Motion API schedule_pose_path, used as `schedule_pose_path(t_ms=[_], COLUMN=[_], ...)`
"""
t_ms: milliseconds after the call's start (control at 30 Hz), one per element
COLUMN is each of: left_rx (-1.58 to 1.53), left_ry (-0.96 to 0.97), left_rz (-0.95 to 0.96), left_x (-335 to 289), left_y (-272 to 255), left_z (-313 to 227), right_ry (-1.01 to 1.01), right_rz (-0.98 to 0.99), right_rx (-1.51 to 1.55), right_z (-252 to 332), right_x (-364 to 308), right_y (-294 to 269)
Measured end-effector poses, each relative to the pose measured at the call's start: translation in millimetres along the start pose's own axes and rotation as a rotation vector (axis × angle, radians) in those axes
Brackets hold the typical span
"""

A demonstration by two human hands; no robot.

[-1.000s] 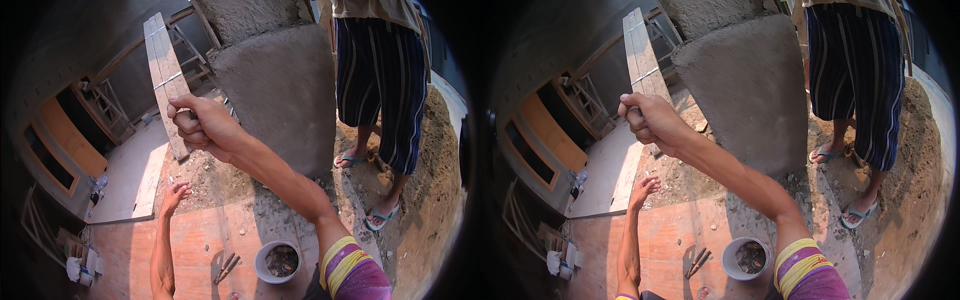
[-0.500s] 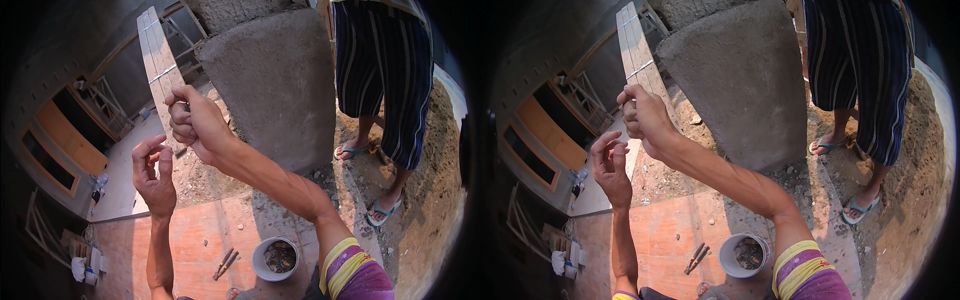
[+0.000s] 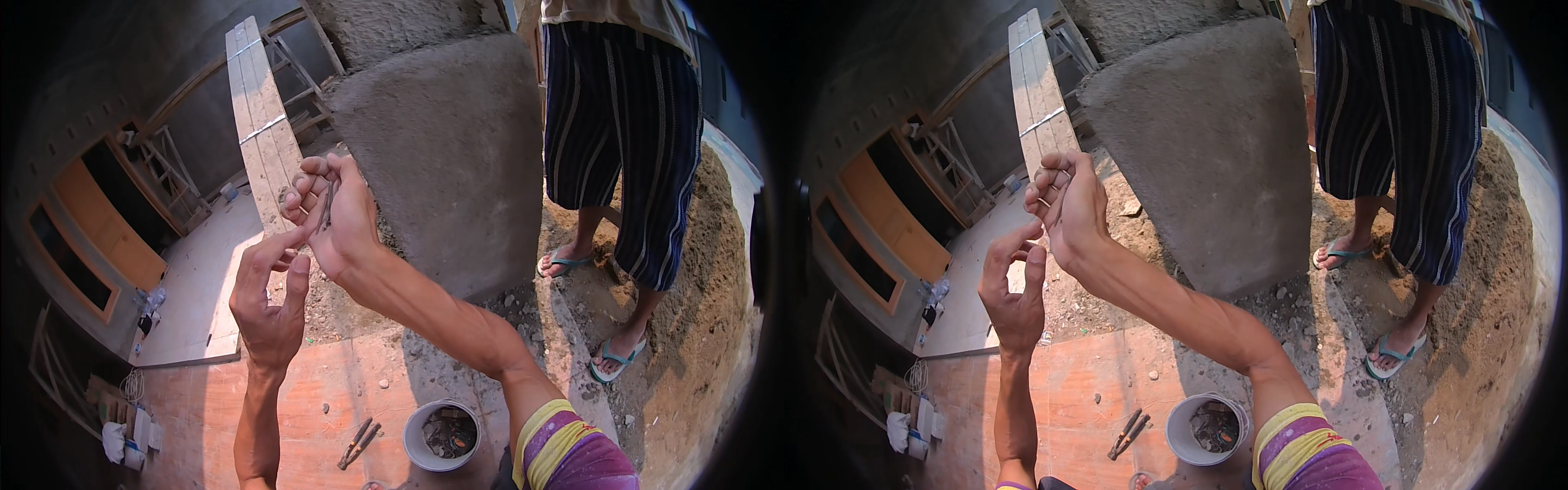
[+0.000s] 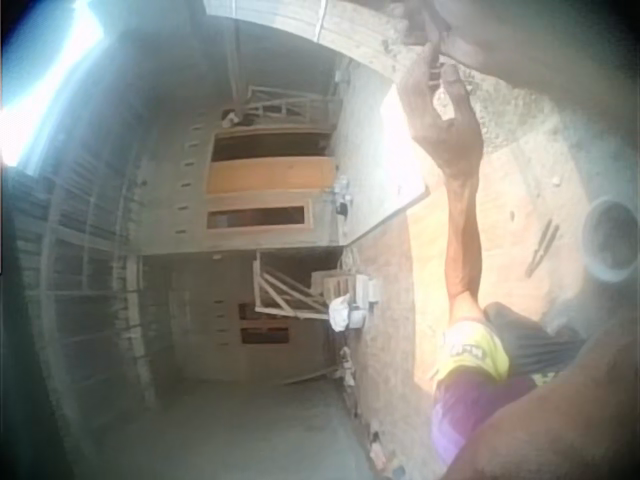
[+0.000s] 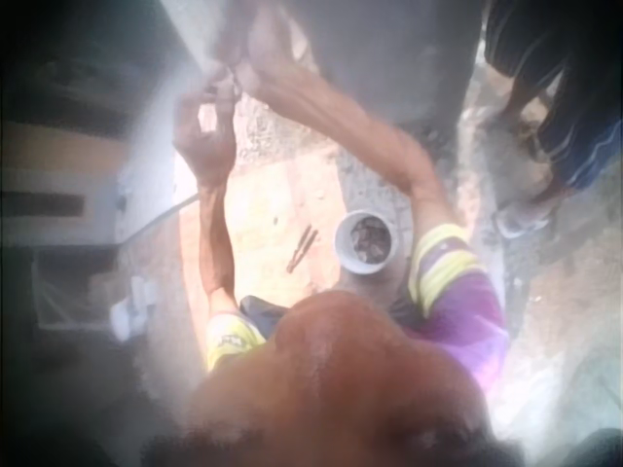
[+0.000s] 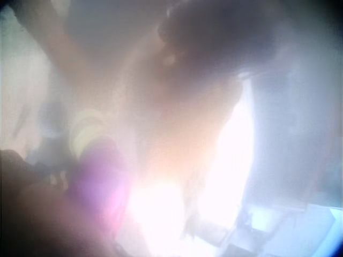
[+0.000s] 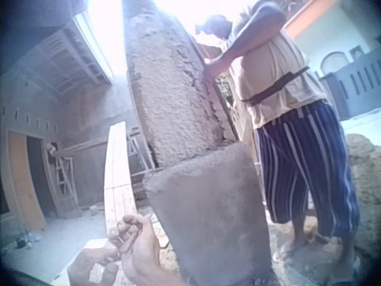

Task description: The person sorts small metal fasteners from a bucket, picking them up one by one and placing them into their hand. They repeatedly transfer fasteners between hands and back into the bucket while standing at a construction site.

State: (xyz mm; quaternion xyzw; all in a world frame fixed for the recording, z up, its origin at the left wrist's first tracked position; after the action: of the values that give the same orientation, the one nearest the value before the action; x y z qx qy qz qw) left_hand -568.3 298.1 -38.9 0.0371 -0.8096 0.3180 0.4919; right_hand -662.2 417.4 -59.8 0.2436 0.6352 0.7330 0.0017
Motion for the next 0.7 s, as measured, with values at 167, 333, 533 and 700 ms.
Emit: schedule_pose_path(t_ms=[167,333,533,700], left_rx=[-0.046,-0.112,-0.132,-0.18], left_ry=[-0.068,-0.243,-0.334,-0.349], left_rz=[-0.013,0.037,0.108,0.129], left_x=[-2.0,-0.1,-2.0,-2.7], left_y=[-1.7,-4.3,-3.4,-2.3], left_z=[6.0,19.0,26.2,27.8], right_ry=[-0.006,0.076,0.1,0.14], right_rz=[-0.003,0.025,0.036,0.074], right_rx=[-0.043,-0.098,-0.206,-0.257], right_z=[-9.7,-26.0,-36.8,-38.1], right_x=[-8.3,-18.5,-20.1,-21.8], right_y=[-0.2,-1.9,-13.9,-12.7])
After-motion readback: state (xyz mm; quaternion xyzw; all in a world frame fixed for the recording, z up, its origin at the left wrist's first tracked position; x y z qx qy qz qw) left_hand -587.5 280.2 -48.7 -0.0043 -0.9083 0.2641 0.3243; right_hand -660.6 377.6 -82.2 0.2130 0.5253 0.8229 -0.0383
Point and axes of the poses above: each hand's wrist, its own x-axis towards the middle knuckle, its own y-axis out of the palm, z = x × y, the point moved 7 cm from there along x, towards the middle knuckle, and after that the axes turned 13 degrees about -y, right-handed, at the moved point
